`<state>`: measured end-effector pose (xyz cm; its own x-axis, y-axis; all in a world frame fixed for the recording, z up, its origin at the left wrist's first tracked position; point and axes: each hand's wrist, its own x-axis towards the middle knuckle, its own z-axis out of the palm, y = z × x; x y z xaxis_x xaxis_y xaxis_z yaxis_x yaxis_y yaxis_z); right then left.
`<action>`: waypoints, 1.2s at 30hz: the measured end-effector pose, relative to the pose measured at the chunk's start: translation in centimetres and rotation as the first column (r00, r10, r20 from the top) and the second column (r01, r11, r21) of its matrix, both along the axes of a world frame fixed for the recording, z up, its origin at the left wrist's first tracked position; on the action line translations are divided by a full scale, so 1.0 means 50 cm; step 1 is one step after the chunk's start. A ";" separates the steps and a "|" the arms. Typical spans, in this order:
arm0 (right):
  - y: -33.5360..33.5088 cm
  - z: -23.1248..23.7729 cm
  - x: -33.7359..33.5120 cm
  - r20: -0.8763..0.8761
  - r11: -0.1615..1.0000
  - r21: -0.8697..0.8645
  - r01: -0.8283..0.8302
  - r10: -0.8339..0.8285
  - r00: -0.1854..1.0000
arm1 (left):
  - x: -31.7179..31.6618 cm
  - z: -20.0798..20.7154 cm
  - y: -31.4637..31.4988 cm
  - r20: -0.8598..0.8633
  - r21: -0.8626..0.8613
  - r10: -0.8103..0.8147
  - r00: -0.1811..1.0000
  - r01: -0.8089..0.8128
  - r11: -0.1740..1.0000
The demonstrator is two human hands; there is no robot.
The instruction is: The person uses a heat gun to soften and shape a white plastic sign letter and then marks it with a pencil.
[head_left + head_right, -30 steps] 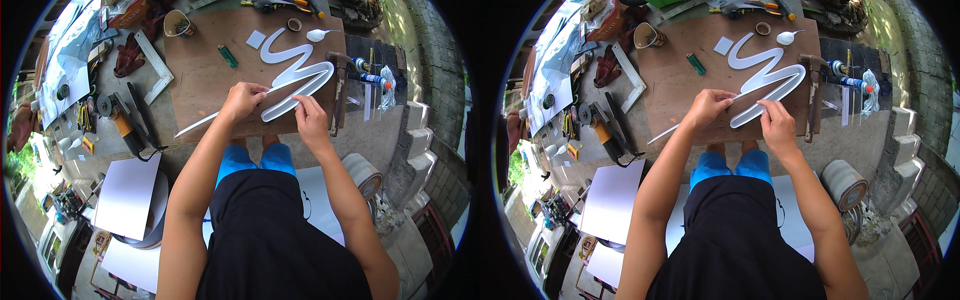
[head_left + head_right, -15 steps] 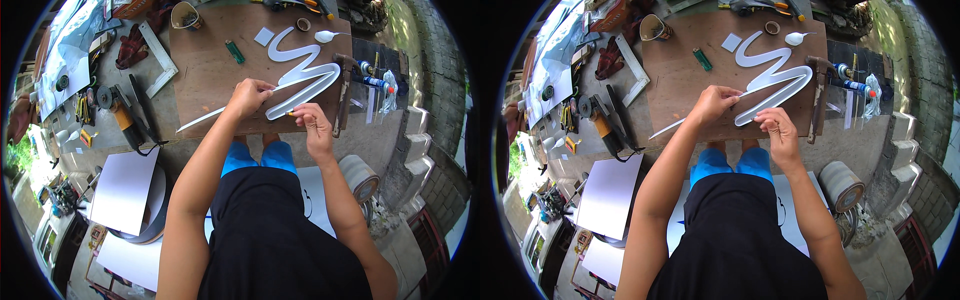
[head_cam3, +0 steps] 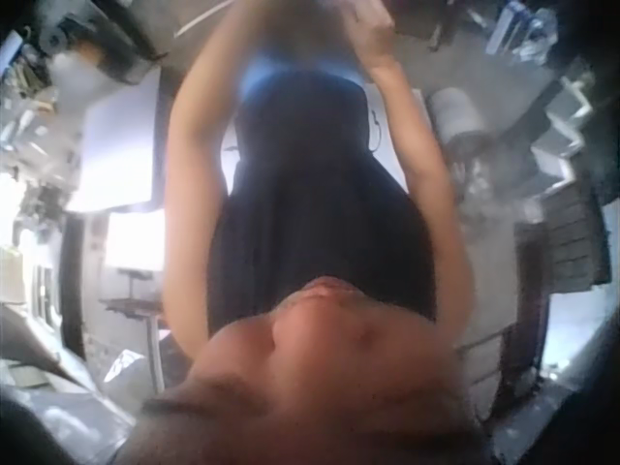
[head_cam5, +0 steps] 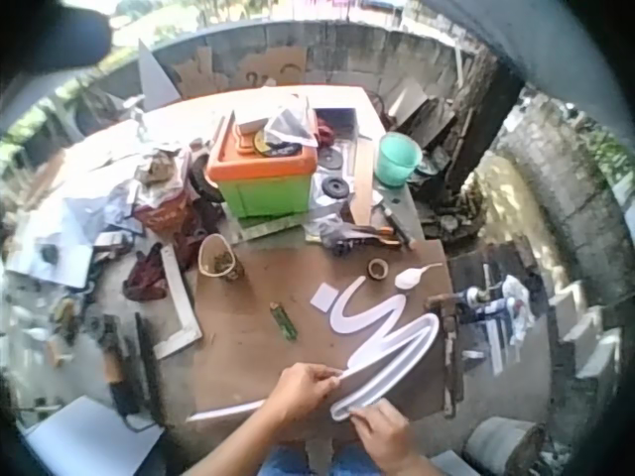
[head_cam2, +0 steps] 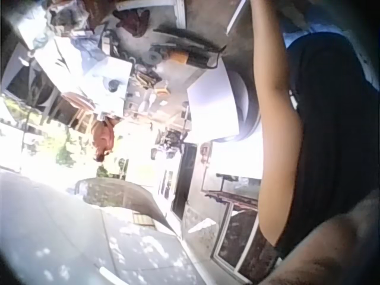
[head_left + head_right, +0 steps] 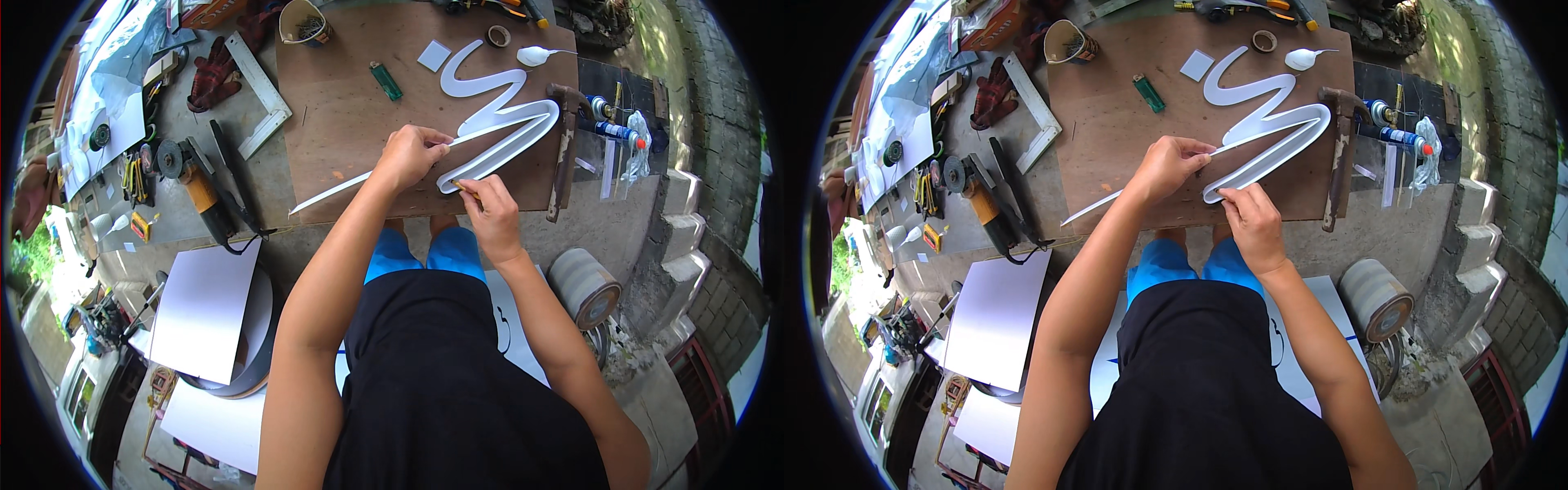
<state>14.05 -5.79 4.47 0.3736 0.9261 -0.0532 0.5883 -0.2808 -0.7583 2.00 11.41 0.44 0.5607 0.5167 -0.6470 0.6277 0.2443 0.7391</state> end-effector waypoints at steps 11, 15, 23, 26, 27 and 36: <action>0.015 -0.013 -0.017 0.060 0.999 0.025 -0.029 0.028 0.998 | 0.001 0.016 0.007 -0.032 -0.001 -0.029 0.999 0.029 1.000; 0.004 -0.018 -0.010 0.054 1.000 0.018 -0.022 0.021 0.998 | 0.007 0.011 0.004 -0.029 0.004 -0.037 0.999 0.037 0.999; 0.009 0.068 0.033 -0.131 0.976 0.036 0.216 -0.210 0.969 | 0.000 0.003 0.008 0.009 0.053 -0.059 0.998 0.058 0.997; -0.005 0.069 0.074 -0.180 0.949 0.035 0.314 -0.303 0.936 | -0.010 -0.013 0.016 0.044 0.038 -0.083 0.996 0.082 0.996; -0.010 0.070 0.089 -0.248 0.928 0.017 0.373 -0.358 0.900 | -0.010 -0.007 0.017 0.034 0.022 -0.074 0.997 0.073 0.997; -0.067 -0.061 0.163 -0.134 0.865 -0.124 0.486 -0.500 0.856 | -0.006 -0.004 0.025 0.033 -0.004 -0.126 0.991 0.127 0.992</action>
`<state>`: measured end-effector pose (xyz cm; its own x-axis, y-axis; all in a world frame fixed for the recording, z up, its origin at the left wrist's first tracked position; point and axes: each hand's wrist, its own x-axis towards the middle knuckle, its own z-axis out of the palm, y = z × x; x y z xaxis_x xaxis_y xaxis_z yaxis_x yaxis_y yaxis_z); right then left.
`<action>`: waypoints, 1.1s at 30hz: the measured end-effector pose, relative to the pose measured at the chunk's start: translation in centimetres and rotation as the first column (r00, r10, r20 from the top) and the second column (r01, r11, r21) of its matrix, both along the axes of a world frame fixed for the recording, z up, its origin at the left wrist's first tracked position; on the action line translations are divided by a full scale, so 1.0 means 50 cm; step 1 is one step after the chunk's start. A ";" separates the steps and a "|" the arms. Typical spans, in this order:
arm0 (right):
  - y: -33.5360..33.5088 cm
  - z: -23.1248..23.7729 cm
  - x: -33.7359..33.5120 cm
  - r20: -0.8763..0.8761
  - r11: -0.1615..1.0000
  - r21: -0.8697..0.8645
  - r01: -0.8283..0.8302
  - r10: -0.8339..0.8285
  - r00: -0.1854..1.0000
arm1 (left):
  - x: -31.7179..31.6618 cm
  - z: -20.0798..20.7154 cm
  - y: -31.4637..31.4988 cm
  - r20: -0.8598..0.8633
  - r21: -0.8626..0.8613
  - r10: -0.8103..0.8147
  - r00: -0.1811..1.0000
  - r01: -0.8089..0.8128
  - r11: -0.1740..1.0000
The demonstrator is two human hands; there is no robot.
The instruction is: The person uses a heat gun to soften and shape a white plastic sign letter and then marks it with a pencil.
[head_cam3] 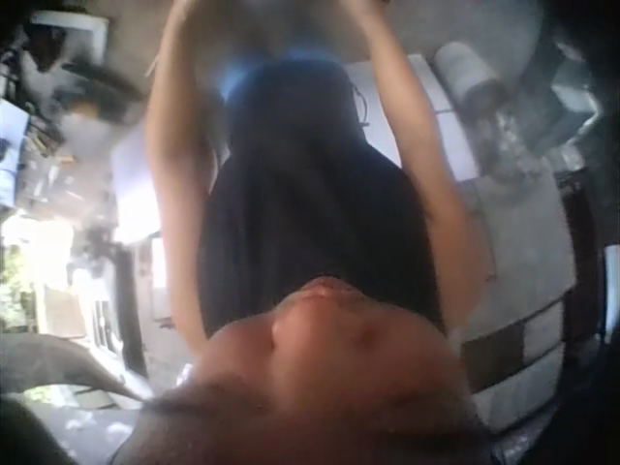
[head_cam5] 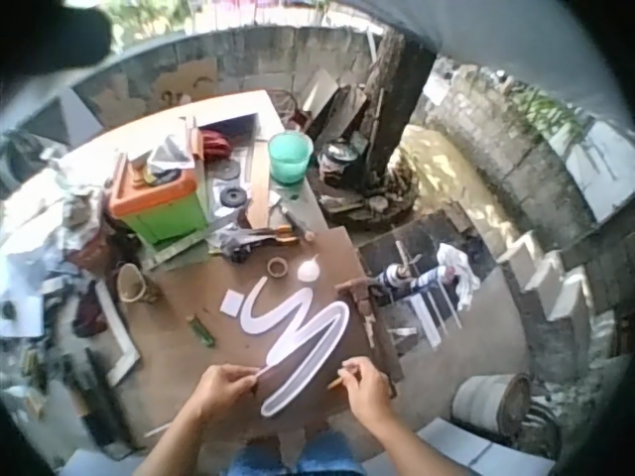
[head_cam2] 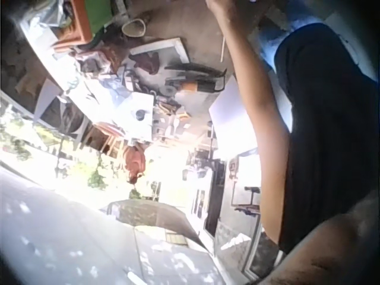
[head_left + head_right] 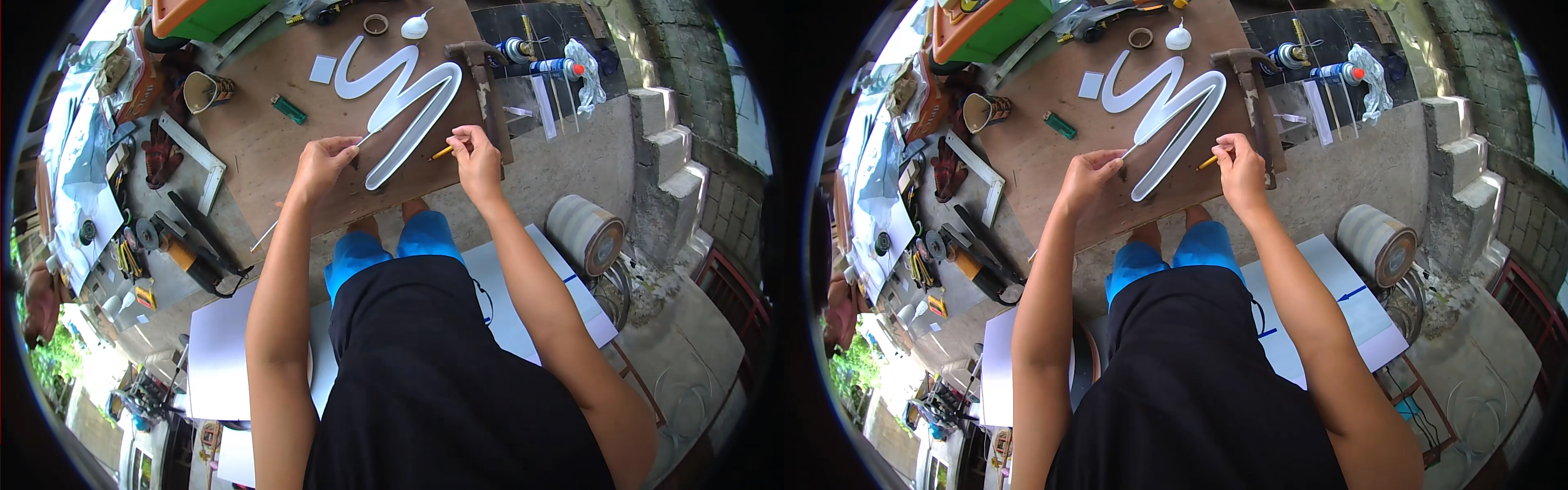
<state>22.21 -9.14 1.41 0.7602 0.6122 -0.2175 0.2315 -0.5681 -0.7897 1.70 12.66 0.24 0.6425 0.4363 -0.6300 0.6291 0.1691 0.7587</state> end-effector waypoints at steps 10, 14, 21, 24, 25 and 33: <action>0.070 0.028 -0.032 0.068 0.981 -0.195 -0.015 0.028 0.997 | -0.006 -0.001 0.002 -0.031 0.011 0.016 0.999 -0.015 1.000; 0.113 0.006 -0.023 0.088 0.936 -0.344 0.074 -0.046 0.995 | 0.006 0.012 0.002 -0.078 0.056 0.006 0.997 -0.001 0.998; 0.115 -0.032 -0.003 -0.076 0.928 -0.361 0.088 -0.123 0.990 | 0.008 0.025 -0.005 -0.139 0.121 0.029 0.990 -0.012 0.993; 0.113 -0.046 -0.003 -0.110 0.943 -0.318 0.099 -0.141 0.984 | 0.006 0.021 -0.009 -0.091 0.159 0.075 0.993 -0.060 0.985; 0.112 -0.047 -0.002 -0.147 0.948 -0.298 0.109 -0.159 0.976 | 0.011 0.029 -0.009 -0.121 0.162 0.071 0.990 -0.051 0.985; 0.115 -0.033 0.002 -0.197 0.952 -0.289 0.100 -0.161 0.967 | 0.003 0.016 -0.025 -0.131 0.276 0.064 0.989 -0.025 0.961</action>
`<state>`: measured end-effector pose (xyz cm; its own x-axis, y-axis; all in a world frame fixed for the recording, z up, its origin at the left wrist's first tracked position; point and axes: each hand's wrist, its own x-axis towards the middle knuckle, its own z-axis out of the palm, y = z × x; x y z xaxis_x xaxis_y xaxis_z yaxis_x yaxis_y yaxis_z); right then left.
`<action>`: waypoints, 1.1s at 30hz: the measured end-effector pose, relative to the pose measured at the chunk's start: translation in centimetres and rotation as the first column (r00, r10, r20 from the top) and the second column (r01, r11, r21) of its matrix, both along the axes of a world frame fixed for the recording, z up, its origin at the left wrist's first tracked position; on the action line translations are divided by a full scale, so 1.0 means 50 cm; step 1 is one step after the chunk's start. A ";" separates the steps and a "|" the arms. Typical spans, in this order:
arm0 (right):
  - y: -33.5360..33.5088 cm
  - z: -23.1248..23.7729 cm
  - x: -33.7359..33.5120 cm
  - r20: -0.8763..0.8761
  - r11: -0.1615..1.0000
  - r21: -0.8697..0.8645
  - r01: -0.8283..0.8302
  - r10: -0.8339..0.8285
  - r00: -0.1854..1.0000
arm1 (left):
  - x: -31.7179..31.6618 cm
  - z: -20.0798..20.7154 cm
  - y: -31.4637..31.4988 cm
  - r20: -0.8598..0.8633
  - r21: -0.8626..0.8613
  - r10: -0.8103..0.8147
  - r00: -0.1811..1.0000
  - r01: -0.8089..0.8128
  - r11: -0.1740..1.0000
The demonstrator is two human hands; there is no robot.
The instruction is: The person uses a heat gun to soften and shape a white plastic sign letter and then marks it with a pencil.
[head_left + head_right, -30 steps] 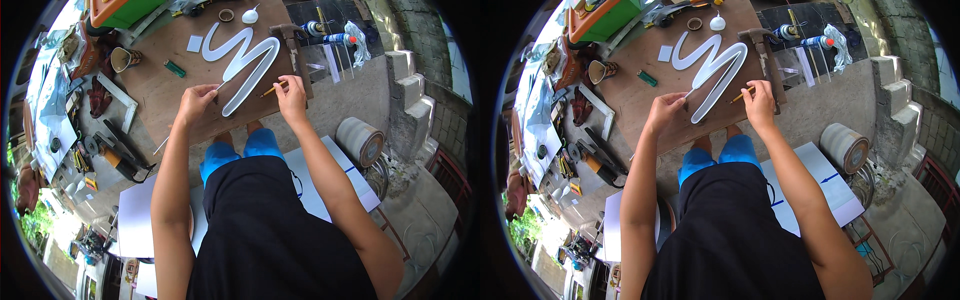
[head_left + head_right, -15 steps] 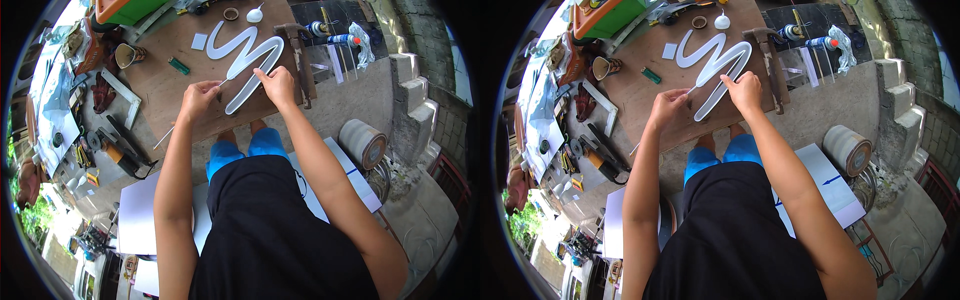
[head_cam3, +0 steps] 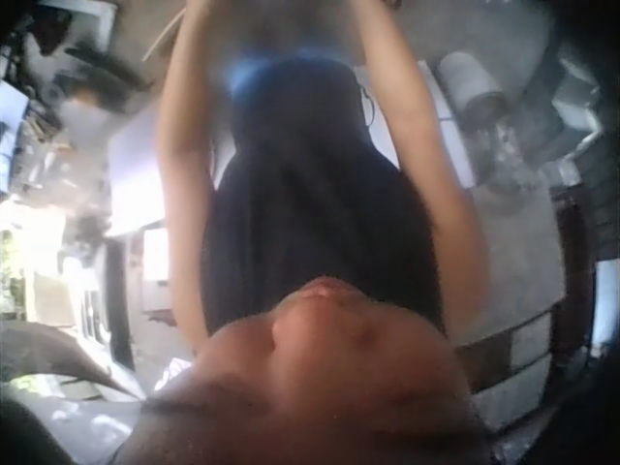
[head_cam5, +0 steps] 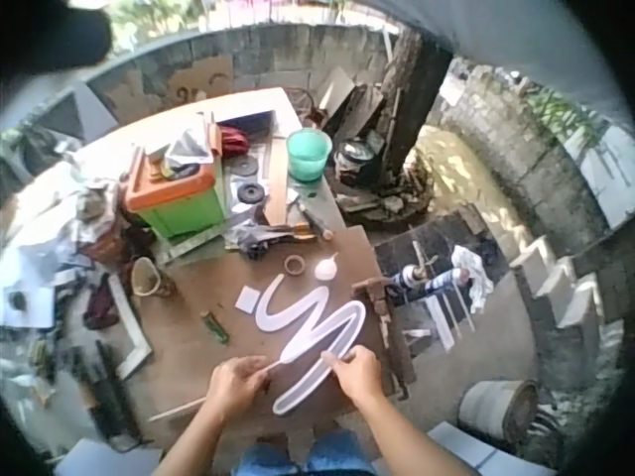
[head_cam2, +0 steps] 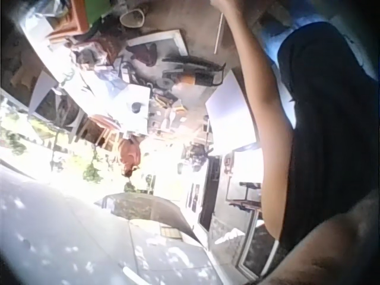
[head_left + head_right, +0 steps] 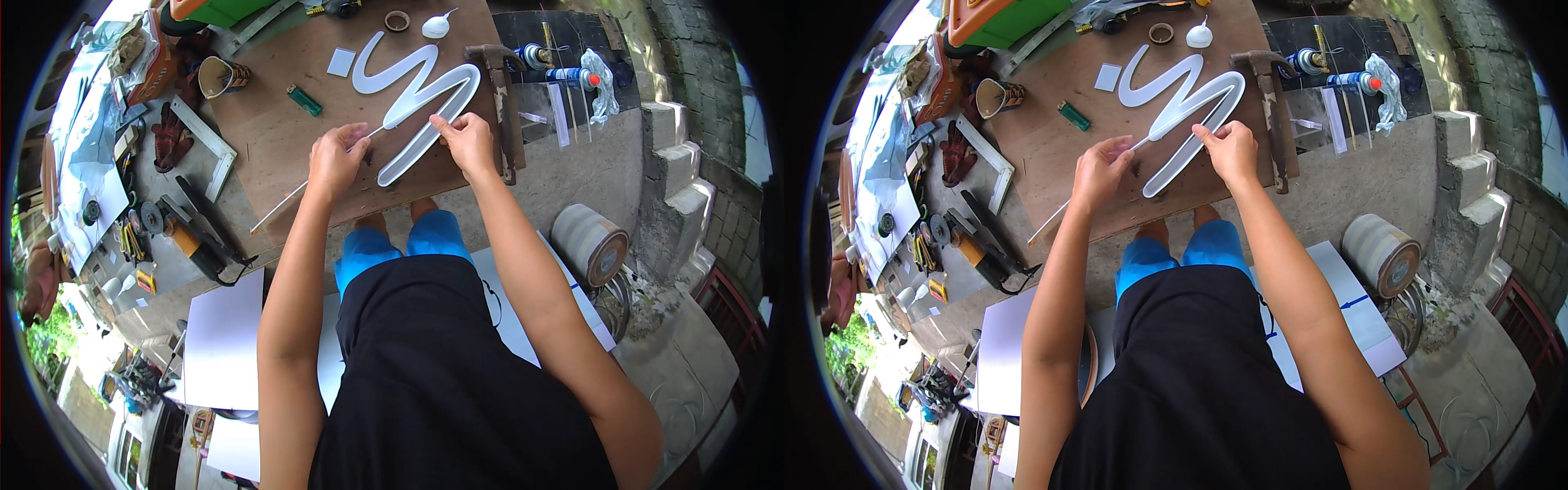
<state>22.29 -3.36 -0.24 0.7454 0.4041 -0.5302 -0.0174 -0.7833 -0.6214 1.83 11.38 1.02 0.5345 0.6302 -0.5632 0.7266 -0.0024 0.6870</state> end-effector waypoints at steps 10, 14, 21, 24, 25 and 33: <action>-0.005 -0.009 0.003 -0.012 1.000 0.000 0.009 -0.009 1.000 | -0.020 0.001 -0.143 0.112 0.207 -0.040 0.993 0.016 0.978; -0.008 -0.012 0.003 -0.040 1.000 0.015 0.022 -0.021 0.999 | -0.015 -0.021 -0.146 0.037 0.116 -0.040 0.999 0.035 0.993; -0.015 -0.016 0.010 -0.052 0.999 0.030 0.018 -0.016 0.999 | -0.002 -0.012 -0.134 0.023 0.053 -0.051 0.998 0.050 0.997; -0.014 -0.012 0.011 -0.061 0.999 0.033 0.021 -0.019 0.998 | 0.004 -0.007 -0.137 0.004 0.047 -0.033 0.999 0.033 0.998; -0.015 -0.014 0.011 -0.060 0.999 0.033 0.020 -0.018 0.998 | 0.007 -0.004 -0.139 -0.002 0.046 -0.021 1.000 0.022 0.999; -0.014 -0.017 0.009 -0.066 1.000 0.025 0.008 -0.006 0.998 | -0.003 -0.016 -0.138 0.024 0.020 -0.009 1.000 0.008 1.000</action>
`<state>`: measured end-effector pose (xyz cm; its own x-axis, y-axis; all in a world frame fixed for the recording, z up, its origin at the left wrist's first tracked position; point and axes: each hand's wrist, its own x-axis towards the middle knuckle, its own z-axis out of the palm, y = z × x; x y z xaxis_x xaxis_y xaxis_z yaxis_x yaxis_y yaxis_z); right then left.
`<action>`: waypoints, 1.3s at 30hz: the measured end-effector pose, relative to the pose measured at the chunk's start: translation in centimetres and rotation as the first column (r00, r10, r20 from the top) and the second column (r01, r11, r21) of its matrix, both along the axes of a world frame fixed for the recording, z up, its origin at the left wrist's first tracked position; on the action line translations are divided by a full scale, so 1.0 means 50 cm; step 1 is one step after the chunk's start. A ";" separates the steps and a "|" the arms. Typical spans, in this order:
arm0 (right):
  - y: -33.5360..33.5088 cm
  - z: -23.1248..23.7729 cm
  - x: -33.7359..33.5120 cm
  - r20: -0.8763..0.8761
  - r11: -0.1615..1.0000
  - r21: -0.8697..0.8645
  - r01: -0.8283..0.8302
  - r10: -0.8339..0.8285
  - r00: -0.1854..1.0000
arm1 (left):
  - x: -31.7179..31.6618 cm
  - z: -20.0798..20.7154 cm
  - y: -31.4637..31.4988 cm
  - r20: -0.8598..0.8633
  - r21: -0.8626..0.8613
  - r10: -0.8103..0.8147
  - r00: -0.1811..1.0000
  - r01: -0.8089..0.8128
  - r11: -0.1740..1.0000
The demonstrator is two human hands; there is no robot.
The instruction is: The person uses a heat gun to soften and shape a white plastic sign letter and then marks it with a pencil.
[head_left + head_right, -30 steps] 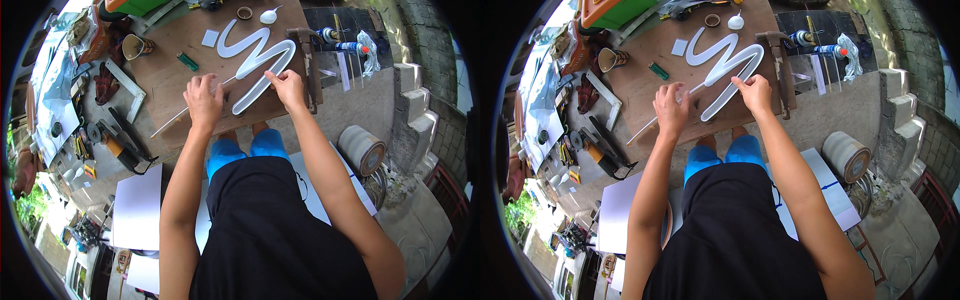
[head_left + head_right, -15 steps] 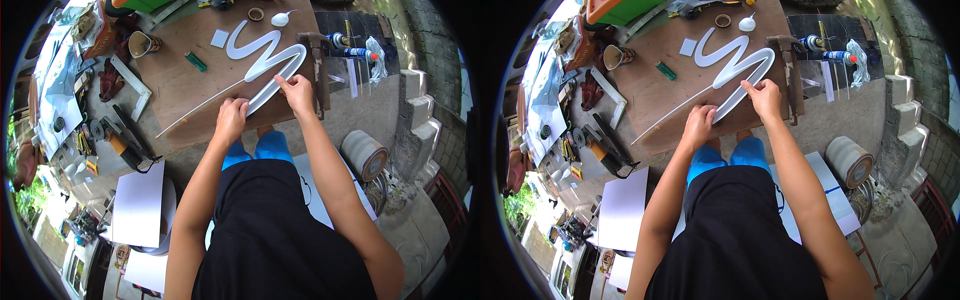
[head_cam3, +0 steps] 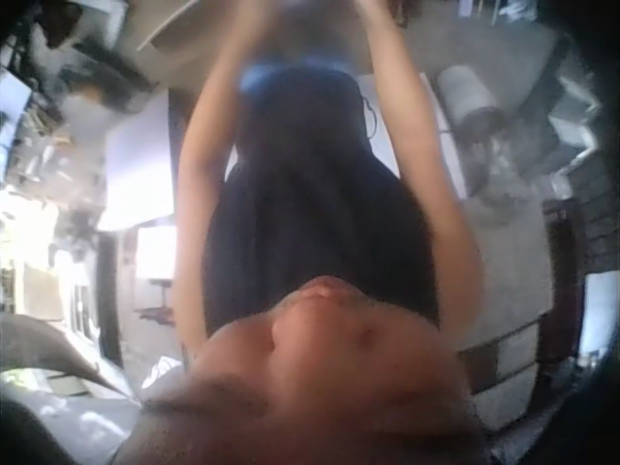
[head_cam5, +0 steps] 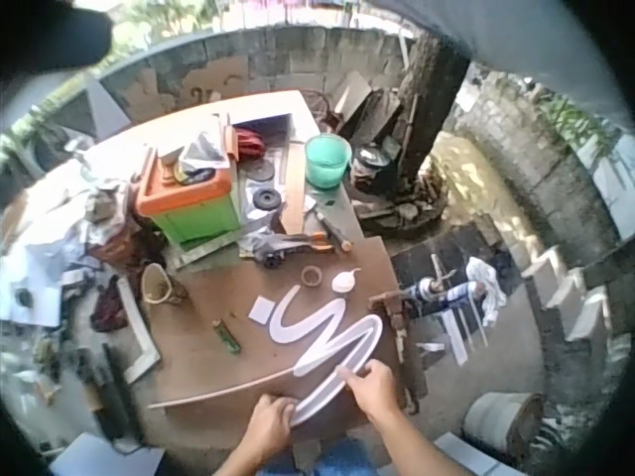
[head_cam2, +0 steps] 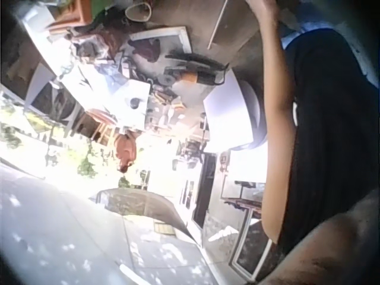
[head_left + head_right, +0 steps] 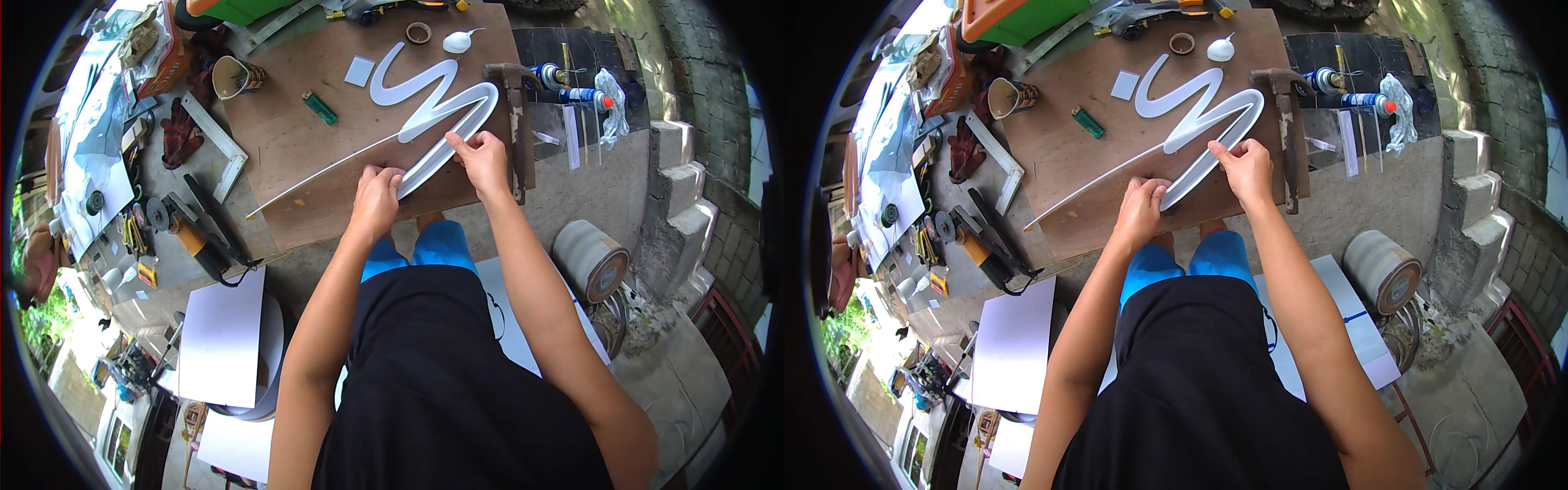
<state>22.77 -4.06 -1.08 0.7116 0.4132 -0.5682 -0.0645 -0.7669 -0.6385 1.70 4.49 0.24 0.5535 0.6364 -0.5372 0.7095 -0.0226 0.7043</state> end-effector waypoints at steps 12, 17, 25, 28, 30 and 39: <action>0.004 0.005 0.001 -0.012 1.000 -0.004 0.014 -0.014 1.000 | -0.004 0.009 0.002 0.035 -0.014 0.009 0.999 -0.009 1.000; 0.005 0.006 0.002 -0.011 1.000 -0.014 0.000 -0.001 1.000 | -0.006 0.017 -0.001 0.051 -0.049 0.075 0.996 -0.072 0.996; 0.003 0.002 0.006 -0.016 1.000 0.012 -0.006 0.006 1.000 | -0.045 0.027 -0.018 0.124 0.037 0.165 0.978 -0.171 0.985; 0.004 0.005 0.006 -0.023 1.000 0.006 -0.004 0.005 1.000 | -0.045 0.026 -0.019 0.130 0.044 0.147 0.981 -0.153 0.987; 0.003 0.003 0.006 -0.024 1.000 0.008 -0.005 0.005 1.000 | -0.038 0.026 -0.017 0.135 0.045 0.150 0.979 -0.158 0.986; 0.002 -0.001 0.006 -0.024 1.000 0.012 0.000 0.000 1.000 | -0.006 0.009 -0.019 0.144 0.211 0.048 0.988 -0.078 0.974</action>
<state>23.05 -3.99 -1.11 0.6982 0.4198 -0.5799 -0.0799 -0.7592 -0.6459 1.41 3.55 0.68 0.5675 0.7649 -0.3048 0.6111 -0.1431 0.7785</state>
